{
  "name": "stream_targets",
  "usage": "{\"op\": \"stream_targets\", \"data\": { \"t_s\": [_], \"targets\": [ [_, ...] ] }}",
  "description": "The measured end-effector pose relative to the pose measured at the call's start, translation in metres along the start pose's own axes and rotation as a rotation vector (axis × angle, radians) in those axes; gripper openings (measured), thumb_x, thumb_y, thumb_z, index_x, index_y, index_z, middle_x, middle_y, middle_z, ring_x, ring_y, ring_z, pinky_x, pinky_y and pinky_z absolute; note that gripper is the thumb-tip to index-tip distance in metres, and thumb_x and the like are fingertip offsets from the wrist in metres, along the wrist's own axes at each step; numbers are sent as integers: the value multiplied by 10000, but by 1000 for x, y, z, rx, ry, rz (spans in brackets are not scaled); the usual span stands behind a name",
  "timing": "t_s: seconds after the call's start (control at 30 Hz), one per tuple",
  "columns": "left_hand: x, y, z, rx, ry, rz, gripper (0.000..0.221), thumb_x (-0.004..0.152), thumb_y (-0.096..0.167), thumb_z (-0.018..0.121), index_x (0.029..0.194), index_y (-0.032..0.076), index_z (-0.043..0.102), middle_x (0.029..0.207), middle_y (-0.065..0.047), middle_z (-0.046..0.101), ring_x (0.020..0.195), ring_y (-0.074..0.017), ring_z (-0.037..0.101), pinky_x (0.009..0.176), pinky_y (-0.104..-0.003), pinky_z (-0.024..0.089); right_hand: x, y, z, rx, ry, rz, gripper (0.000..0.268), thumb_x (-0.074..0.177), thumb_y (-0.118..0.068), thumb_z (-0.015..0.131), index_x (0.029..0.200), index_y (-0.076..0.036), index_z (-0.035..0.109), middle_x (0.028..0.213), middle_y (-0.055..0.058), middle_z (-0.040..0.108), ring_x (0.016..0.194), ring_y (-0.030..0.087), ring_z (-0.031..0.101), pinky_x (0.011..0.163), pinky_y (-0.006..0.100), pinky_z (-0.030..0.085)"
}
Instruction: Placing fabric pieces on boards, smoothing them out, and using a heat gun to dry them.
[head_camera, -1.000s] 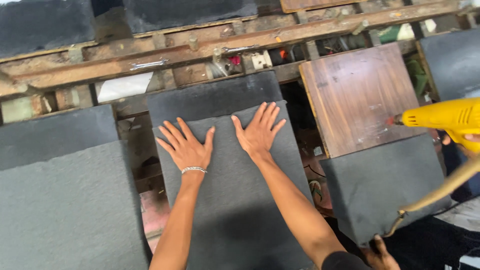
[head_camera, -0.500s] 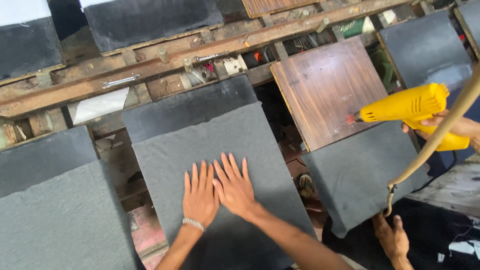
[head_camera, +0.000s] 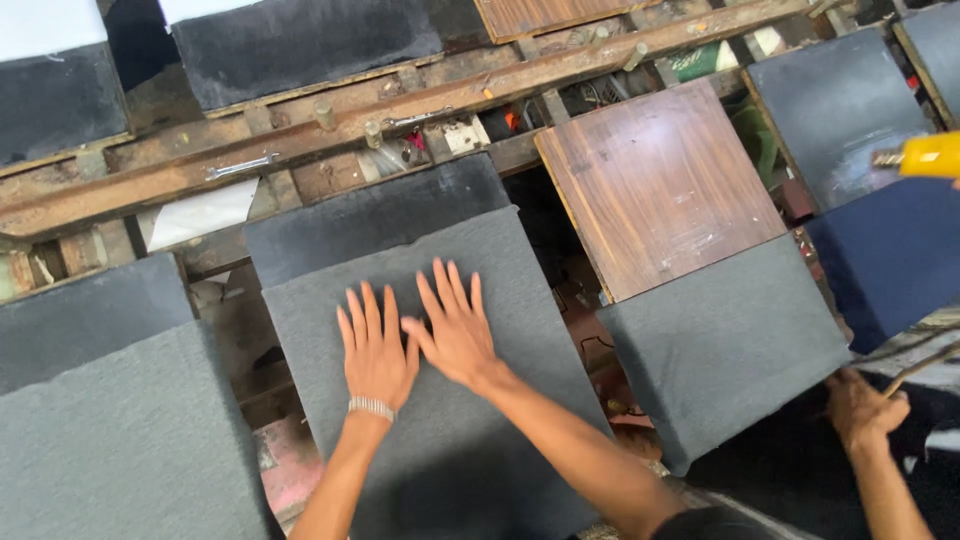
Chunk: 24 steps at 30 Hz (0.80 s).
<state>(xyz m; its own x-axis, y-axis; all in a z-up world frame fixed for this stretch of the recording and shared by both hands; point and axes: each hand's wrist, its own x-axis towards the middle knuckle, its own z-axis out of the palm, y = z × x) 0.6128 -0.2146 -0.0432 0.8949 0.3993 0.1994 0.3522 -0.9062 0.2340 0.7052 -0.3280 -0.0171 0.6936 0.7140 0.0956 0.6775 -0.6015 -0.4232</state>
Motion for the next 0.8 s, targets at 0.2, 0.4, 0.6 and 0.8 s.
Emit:
{"op": "stream_targets", "data": {
  "t_s": [0.2, 0.4, 0.6, 0.8],
  "targets": [
    [-36, -14, -33, 262, 108, 3, 837, 983, 683, 411, 1505, 42, 543, 1538, -207, 553, 1457, -389, 484, 1226, -521, 361, -85, 29, -23, -89, -137, 82, 781, 1069, -596, 317, 1594, -17, 323, 1678, 222, 243, 1560, 396, 181, 1237, 602, 86],
    [3, -45, 10, 258, 181, -128, 857, 988, 731, 469, 1520, 65, 562, 1579, -226, 502, 1506, -383, 416, 1279, -530, 230, -14, 80, -13, -168, -30, 199, 772, 1051, -633, 401, 1615, -107, 356, 1690, 218, 258, 1579, 364, 202, 1250, 637, 53],
    [33, -73, 37, 139, 163, -170, 872, 1040, 708, 440, 1570, 18, 494, 1609, -295, 429, 1523, -470, 318, 1265, -598, 158, 39, 120, 4, -192, 7, 201, 774, 1058, -656, 360, 1632, -136, 336, 1704, 190, 249, 1596, 341, 180, 1272, 630, 48],
    [-26, 25, 0, 88, 167, -114, 843, 982, 602, 577, 1520, -41, 492, 1556, -378, 418, 1483, -535, 339, 1248, -610, 223, -39, 79, -14, -149, 8, 138, 795, 1052, -611, 421, 1602, -41, 356, 1672, 259, 276, 1572, 389, 216, 1265, 625, 56]
  ]
}}
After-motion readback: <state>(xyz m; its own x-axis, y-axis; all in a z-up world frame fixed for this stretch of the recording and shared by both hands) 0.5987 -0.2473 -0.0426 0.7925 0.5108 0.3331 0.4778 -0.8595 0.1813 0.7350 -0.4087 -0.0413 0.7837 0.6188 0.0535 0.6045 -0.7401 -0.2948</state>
